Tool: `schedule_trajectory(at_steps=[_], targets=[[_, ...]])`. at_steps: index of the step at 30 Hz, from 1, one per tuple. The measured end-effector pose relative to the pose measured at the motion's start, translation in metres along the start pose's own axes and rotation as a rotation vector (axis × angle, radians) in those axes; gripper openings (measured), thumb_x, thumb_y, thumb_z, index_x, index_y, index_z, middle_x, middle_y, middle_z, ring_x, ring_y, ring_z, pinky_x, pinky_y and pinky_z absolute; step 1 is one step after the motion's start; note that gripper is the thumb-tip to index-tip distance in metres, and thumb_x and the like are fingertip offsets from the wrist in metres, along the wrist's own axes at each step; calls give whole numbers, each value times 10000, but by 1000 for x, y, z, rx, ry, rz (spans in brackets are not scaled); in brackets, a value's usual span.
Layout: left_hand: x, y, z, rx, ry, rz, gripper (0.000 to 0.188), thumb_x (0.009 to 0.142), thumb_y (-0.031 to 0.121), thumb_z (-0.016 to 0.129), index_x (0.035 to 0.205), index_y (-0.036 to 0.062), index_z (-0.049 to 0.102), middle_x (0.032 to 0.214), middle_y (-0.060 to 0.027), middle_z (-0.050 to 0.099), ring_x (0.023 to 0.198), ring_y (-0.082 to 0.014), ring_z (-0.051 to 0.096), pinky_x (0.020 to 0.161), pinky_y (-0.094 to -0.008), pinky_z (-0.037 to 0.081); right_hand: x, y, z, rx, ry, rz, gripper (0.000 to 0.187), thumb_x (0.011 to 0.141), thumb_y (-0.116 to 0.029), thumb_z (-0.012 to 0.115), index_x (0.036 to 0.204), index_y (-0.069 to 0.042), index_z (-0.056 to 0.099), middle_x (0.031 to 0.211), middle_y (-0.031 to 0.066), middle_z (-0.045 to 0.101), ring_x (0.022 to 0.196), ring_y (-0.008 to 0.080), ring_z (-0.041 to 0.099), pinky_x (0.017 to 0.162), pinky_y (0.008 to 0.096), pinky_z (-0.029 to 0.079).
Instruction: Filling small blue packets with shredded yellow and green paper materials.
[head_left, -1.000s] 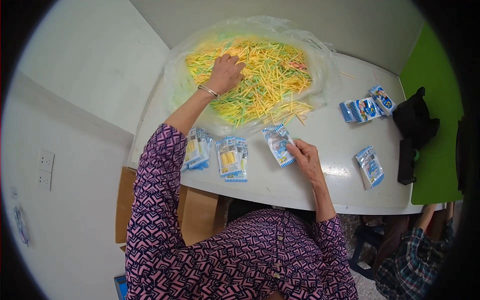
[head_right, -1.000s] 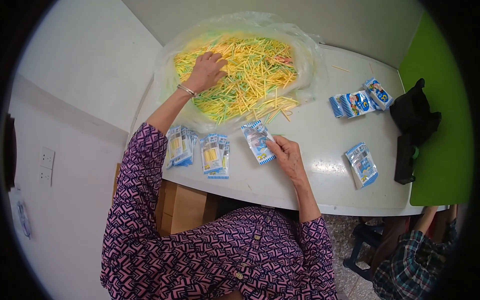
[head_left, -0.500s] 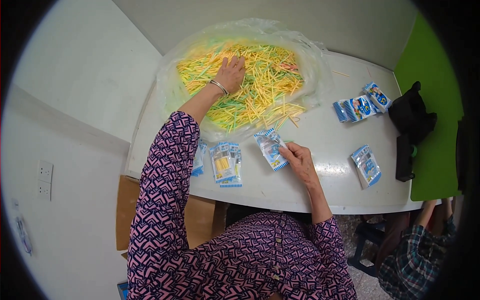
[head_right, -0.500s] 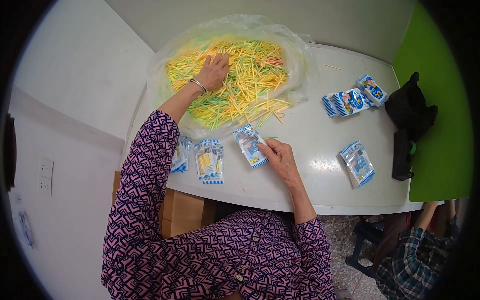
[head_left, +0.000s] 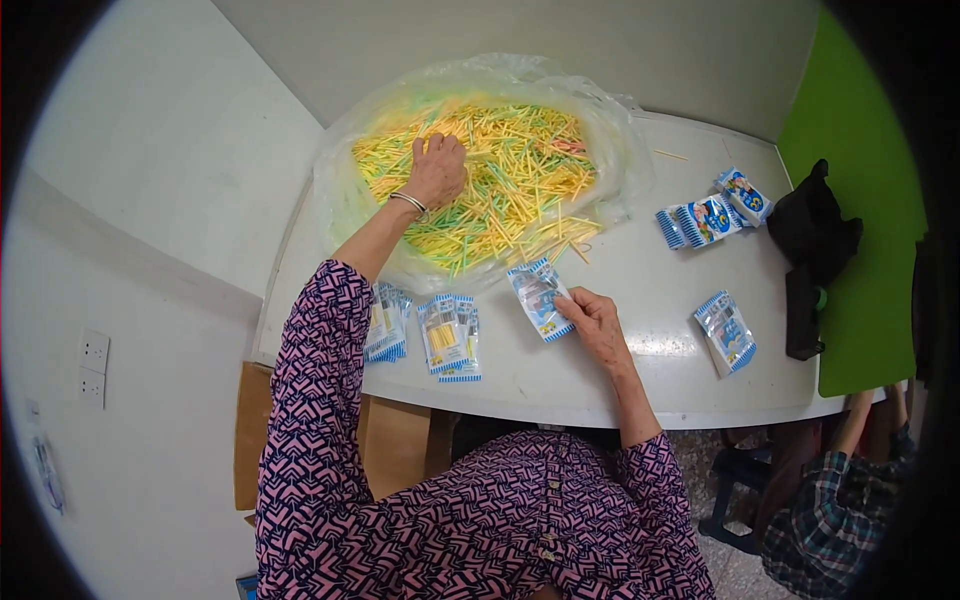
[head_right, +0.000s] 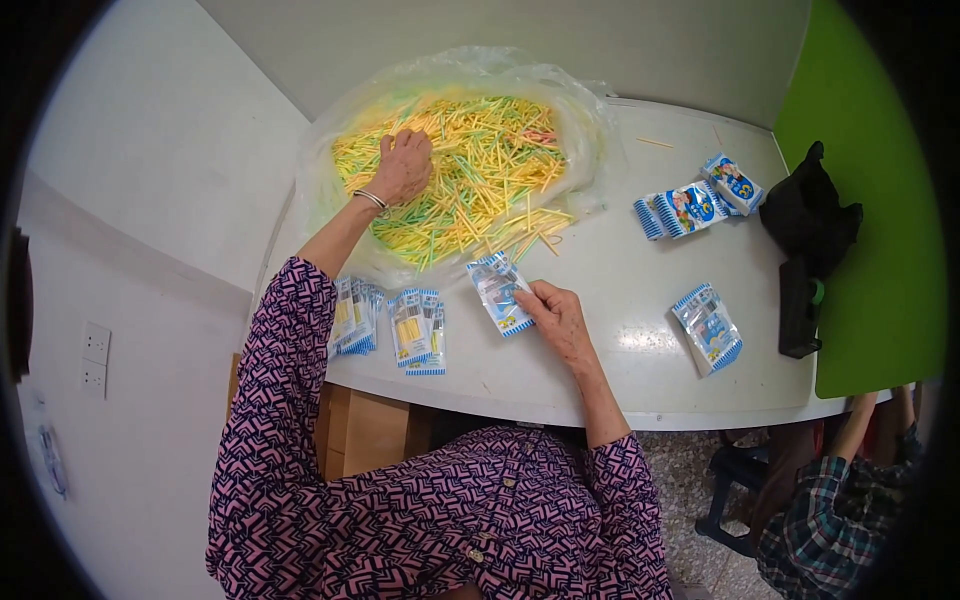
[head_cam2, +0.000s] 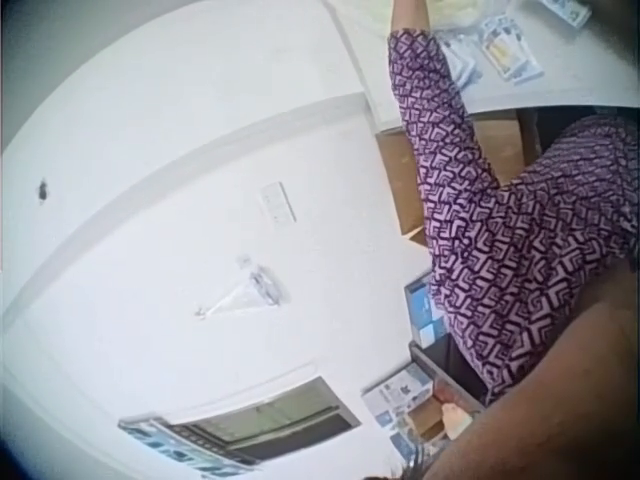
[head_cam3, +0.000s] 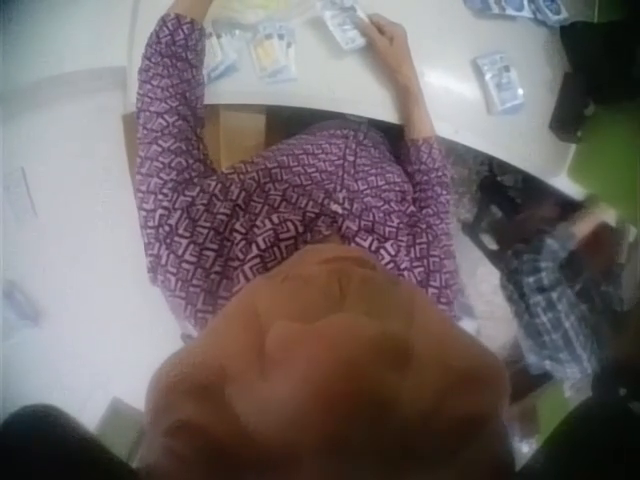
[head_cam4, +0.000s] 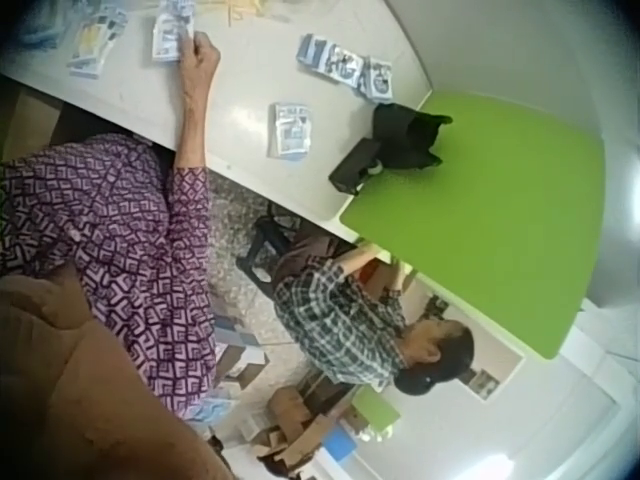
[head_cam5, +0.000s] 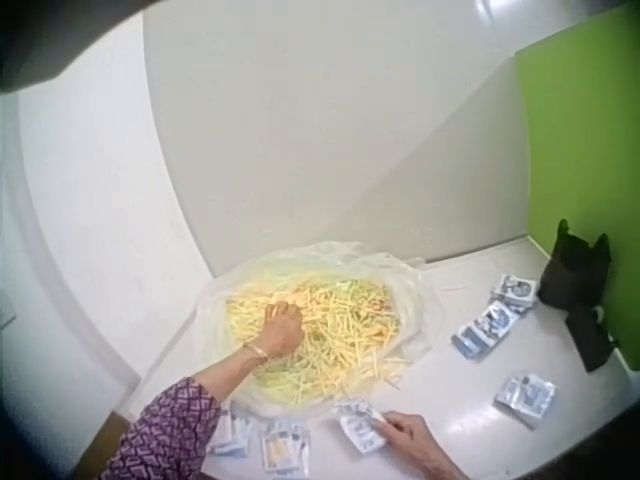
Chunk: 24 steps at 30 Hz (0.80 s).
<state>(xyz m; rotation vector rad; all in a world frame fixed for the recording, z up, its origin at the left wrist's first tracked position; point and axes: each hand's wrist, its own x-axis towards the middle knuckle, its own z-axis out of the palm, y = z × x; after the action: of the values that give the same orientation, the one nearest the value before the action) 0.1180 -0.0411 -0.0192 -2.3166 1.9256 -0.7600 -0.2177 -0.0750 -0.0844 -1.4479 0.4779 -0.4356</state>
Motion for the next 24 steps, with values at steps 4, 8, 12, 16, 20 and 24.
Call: schedule_trajectory(at_steps=[4, 8, 12, 16, 20, 24], targets=[[2, -2, -5, -153, -60, -120, 226, 838, 216, 505, 966, 31, 492, 868, -142, 562, 897, -306, 524, 803, -469, 347, 1, -7, -1, 38, 46, 17, 237, 894, -199, 579, 750, -11, 588, 663, -66, 507, 616, 1, 398, 550, 183, 317], [10, -7, -17, -471, -290, -332, 214, 885, 226, 480, 949, 22, 485, 809, -135, 599, 796, -295, 587, 746, -440, 422, 8, -6, -4, 118, 124, -43, 247, 898, -199, 575, 708, -40, 567, 651, -66, 486, 620, -2, 384, 562, 180, 303], [9, 0, -30, -1449, -106, -545, 181, 929, 189, 432, 905, 17, 483, 811, -119, 607, 756, -248, 605, 718, -355, 488, 20, -18, 1, 424, 221, -96, 164, 913, -202, 548, 895, -43, 582, 829, -16, 564, 777, 29, 488, 716, 198, 382], [4, 4, -34, -2216, -61, -862, 169, 924, 153, 451, 902, -9, 495, 861, -153, 587, 785, -266, 593, 758, -372, 506, 57, -25, 29, 812, 298, -131, 243, 925, -207, 517, 1090, -30, 540, 1044, 56, 588, 968, 141, 561, 884, 286, 411], [7, 41, -30, -2543, -89, -935, 155, 911, 132, 474, 933, -20, 499, 874, -166, 575, 798, -275, 587, 748, -403, 506, 111, -19, 55, 1039, 371, -74, 260, 925, -197, 506, 1103, -11, 538, 1080, 84, 590, 998, 211, 565, 903, 324, 413], [2, 95, -28, -2581, 82, -905, 135, 883, 103, 492, 931, -21, 470, 858, -173, 543, 770, -282, 560, 690, -400, 484, 143, -19, 73, 1326, 353, -54, 245, 949, -177, 436, 1092, 0, 528, 1070, 106, 598, 1006, 223, 557, 927, 355, 421]])
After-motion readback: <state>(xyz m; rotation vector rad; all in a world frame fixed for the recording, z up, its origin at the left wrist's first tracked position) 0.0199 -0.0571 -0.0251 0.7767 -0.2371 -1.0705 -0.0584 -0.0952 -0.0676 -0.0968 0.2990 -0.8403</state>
